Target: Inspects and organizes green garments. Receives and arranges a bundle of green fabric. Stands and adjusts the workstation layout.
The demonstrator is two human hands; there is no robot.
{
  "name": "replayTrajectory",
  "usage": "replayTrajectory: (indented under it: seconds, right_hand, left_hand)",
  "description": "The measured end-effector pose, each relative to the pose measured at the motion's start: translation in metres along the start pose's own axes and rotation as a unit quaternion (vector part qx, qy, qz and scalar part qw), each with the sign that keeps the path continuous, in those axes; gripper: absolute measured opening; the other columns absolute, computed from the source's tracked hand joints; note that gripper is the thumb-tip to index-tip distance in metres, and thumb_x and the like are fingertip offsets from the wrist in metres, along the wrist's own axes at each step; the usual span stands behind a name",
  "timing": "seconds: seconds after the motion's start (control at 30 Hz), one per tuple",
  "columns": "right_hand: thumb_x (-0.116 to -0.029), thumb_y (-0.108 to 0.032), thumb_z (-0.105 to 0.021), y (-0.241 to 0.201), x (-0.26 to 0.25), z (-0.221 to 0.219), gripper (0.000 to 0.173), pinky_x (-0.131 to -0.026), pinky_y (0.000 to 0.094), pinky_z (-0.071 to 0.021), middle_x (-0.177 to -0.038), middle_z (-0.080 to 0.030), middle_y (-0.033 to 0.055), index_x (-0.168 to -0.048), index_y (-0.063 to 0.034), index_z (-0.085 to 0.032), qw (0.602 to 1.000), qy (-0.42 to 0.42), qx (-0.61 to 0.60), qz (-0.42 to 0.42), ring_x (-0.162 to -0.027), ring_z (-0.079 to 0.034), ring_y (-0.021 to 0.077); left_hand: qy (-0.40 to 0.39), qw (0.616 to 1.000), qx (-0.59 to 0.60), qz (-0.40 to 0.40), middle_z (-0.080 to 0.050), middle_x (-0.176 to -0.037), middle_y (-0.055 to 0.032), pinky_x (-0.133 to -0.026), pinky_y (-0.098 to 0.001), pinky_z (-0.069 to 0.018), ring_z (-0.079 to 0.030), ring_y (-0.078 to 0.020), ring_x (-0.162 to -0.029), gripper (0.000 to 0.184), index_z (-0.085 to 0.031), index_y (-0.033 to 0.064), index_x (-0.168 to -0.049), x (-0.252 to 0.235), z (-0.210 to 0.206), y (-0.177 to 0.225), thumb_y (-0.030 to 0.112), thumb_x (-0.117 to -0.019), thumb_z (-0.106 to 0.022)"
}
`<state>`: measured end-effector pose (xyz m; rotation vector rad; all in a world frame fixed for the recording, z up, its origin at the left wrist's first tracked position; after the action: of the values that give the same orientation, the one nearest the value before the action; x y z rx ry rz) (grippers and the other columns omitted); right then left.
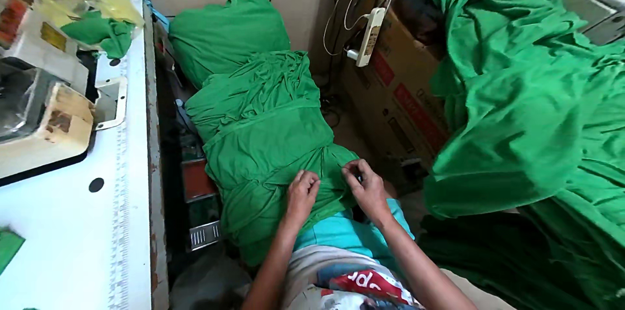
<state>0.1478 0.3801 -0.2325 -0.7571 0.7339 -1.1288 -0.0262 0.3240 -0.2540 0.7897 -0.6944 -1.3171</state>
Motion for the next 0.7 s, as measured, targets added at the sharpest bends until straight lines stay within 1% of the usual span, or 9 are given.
replayTrajectory:
  seconds: [0.07, 0.1, 0.17, 0.23, 0.33, 0.43, 0.5, 0.57, 0.7]
  right_hand:
    - [-0.1016, -0.016, -0.058, -0.003, -0.003, -0.008, 0.019, -0.076, 0.0249, -0.0539, -0.093, -0.068, 0.0058, -0.11, -0.0002, -0.066, 0.996, -0.038, -0.078, 0.011, -0.082, -0.064, 0.0074]
    - [-0.102, -0.017, -0.057, -0.001, -0.005, -0.014, 0.021, -0.076, 0.0259, -0.054, -0.094, -0.067, 0.0062, -0.111, 0.0003, -0.065, 0.993, -0.067, -0.098, 0.001, -0.082, -0.063, 0.0082]
    - [-0.1028, -0.02, -0.056, 0.013, -0.006, -0.025, 0.025, -0.08, 0.0327, -0.0548, -0.097, -0.067, 0.0092, -0.115, 0.0005, -0.064, 0.988, -0.121, -0.081, -0.044, -0.085, -0.065, 0.0138]
    - [-0.1045, -0.024, -0.056, 0.03, -0.006, -0.033, 0.03, -0.085, 0.0396, -0.0551, -0.101, -0.068, 0.013, -0.118, 0.0019, -0.064, 0.983, -0.145, -0.059, -0.097, -0.089, -0.067, 0.0195]
    - [-0.108, -0.026, -0.048, 0.036, -0.007, -0.03, 0.031, -0.075, 0.0317, -0.0523, -0.088, -0.063, 0.006, -0.117, 0.0011, -0.06, 0.977, -0.131, -0.108, -0.129, -0.076, -0.061, 0.0125]
    - [-0.1116, -0.028, -0.035, 0.039, -0.005, -0.027, 0.039, -0.062, 0.0255, -0.0441, -0.081, -0.06, 0.0004, -0.124, 0.0012, -0.057, 0.966, -0.144, -0.162, -0.141, -0.064, -0.051, 0.007]
    - [-0.1127, -0.029, -0.024, 0.039, -0.005, -0.027, 0.044, -0.053, 0.0208, -0.0371, -0.078, -0.059, -0.0024, -0.128, 0.0015, -0.052, 0.956, -0.152, -0.201, -0.15, -0.056, -0.043, 0.0031]
    - [-0.1123, -0.029, -0.022, 0.04, -0.006, -0.028, 0.042, -0.052, 0.0196, -0.0356, -0.078, -0.058, -0.0031, -0.125, 0.0003, -0.049, 0.949, -0.155, -0.226, -0.157, -0.054, -0.042, 0.0022]
    - [-0.1108, -0.024, -0.031, 0.038, -0.006, -0.028, 0.029, -0.054, 0.0213, -0.0377, -0.078, -0.056, -0.0017, -0.119, -0.001, -0.047, 0.951, -0.151, -0.21, -0.171, -0.056, -0.045, 0.004]
  left_hand:
    - [-0.052, 0.998, -0.028, 0.008, -0.065, -0.119, -0.0215, -0.093, -0.0406, -0.0554, -0.067, -0.0293, -0.102, 0.029, -0.067, -0.0026, -0.123, -0.005, -0.009, 0.002, 0.014, -0.0995, -0.062]
    - [-0.079, 0.995, -0.045, 0.032, -0.063, -0.126, -0.0231, -0.1, -0.0429, -0.0532, -0.065, -0.0323, -0.111, 0.032, -0.065, -0.003, -0.127, -0.007, -0.012, 0.004, 0.013, -0.0993, -0.062]
    - [-0.107, 0.989, -0.069, 0.08, -0.06, -0.13, -0.0223, -0.103, -0.0425, -0.0505, -0.063, -0.032, -0.116, 0.034, -0.063, -0.0019, -0.129, -0.011, -0.013, 0.007, 0.014, -0.0994, -0.062]
    - [-0.114, 0.986, -0.087, 0.087, -0.063, -0.126, -0.0212, -0.103, -0.0415, -0.0501, -0.064, -0.0302, -0.114, 0.029, -0.066, -0.0024, -0.123, -0.013, -0.012, 0.009, 0.016, -0.102, -0.06]
    - [-0.063, 0.993, -0.071, 0.072, -0.069, -0.117, -0.0203, -0.101, -0.0427, -0.0519, -0.068, -0.0298, -0.109, 0.026, -0.071, -0.0038, -0.113, -0.011, -0.012, 0.004, 0.013, -0.1045, -0.054]
    - [-0.018, 0.994, 0.042, 0.1, -0.073, -0.102, -0.0154, -0.088, -0.0383, -0.0591, -0.073, -0.0218, -0.092, 0.026, -0.067, -0.0059, -0.114, -0.013, -0.011, -0.012, 0.012, -0.1068, -0.049]
    - [-0.012, 0.99, 0.096, 0.099, -0.073, -0.097, -0.0143, -0.082, -0.0364, -0.0602, -0.073, -0.0195, -0.086, 0.026, -0.063, -0.0067, -0.116, -0.014, -0.011, -0.019, 0.012, -0.1081, -0.046]
    - [-0.022, 0.993, 0.086, 0.075, -0.071, -0.1, -0.0159, -0.085, -0.0364, -0.059, -0.072, -0.0206, -0.089, 0.026, -0.063, -0.0062, -0.116, -0.012, -0.011, -0.02, 0.014, -0.1071, -0.048]
    - [-0.06, 0.997, -0.04, 0.024, -0.066, -0.116, -0.0203, -0.095, -0.0398, -0.0549, -0.068, -0.028, -0.102, 0.029, -0.069, -0.0033, -0.115, -0.009, -0.016, -0.008, 0.02, -0.1032, -0.058]
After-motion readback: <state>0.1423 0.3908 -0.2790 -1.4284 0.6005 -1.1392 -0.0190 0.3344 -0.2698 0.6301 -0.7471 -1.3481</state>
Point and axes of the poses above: each hand's wrist, its own x-axis away from the middle knuckle, its own z-axis out of the back of the hand, y = z × x, the point moved 2 cm from there along -x, towards the middle knuckle
